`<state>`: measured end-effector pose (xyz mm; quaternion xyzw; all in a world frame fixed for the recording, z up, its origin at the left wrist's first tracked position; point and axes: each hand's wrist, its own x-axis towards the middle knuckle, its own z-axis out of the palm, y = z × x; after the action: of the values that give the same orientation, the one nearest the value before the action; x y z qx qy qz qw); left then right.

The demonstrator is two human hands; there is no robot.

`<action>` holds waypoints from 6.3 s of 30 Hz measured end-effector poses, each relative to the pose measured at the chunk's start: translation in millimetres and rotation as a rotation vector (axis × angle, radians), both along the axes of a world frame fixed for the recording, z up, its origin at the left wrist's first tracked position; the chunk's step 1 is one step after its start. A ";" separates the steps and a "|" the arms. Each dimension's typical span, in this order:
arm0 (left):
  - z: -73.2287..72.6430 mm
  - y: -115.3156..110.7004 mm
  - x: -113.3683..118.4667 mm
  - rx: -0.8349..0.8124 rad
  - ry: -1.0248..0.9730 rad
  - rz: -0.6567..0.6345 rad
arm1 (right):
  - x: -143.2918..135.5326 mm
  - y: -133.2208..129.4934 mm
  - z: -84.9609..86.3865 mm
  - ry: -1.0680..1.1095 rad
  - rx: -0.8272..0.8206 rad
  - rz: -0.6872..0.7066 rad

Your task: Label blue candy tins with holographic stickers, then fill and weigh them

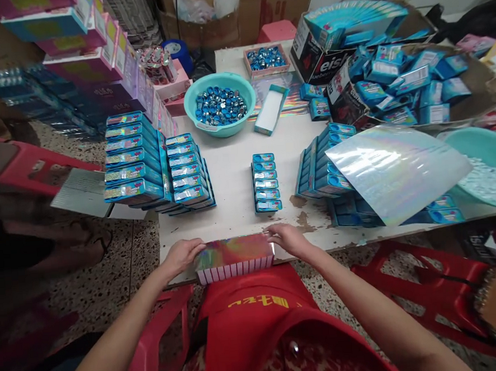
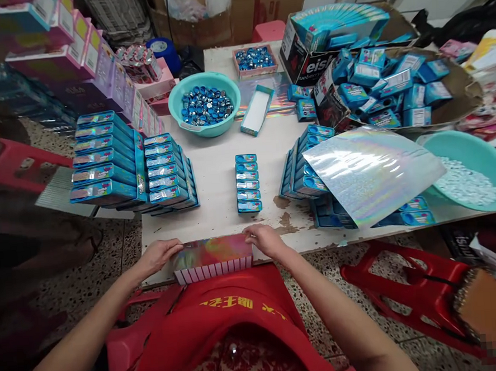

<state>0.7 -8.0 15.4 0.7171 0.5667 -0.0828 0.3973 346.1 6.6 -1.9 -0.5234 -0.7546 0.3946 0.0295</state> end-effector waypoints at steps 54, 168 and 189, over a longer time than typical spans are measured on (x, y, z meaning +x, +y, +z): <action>-78.0 36.8 181.8 -0.079 -0.236 -0.114 | -2.1 -78.9 -45.8 -0.273 0.522 -0.151; -15.3 247.6 180.2 0.305 -0.356 0.338 | -20.9 210.0 -5.5 0.276 0.259 -0.995; -55.8 168.7 212.0 -0.209 -1.109 1.099 | -7.6 161.9 -50.7 0.966 -0.391 -1.014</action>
<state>212.8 160.7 -40.3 0.2297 0.5483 0.4423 0.6715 338.5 168.5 -52.6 -0.5717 -0.2379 0.6471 0.4447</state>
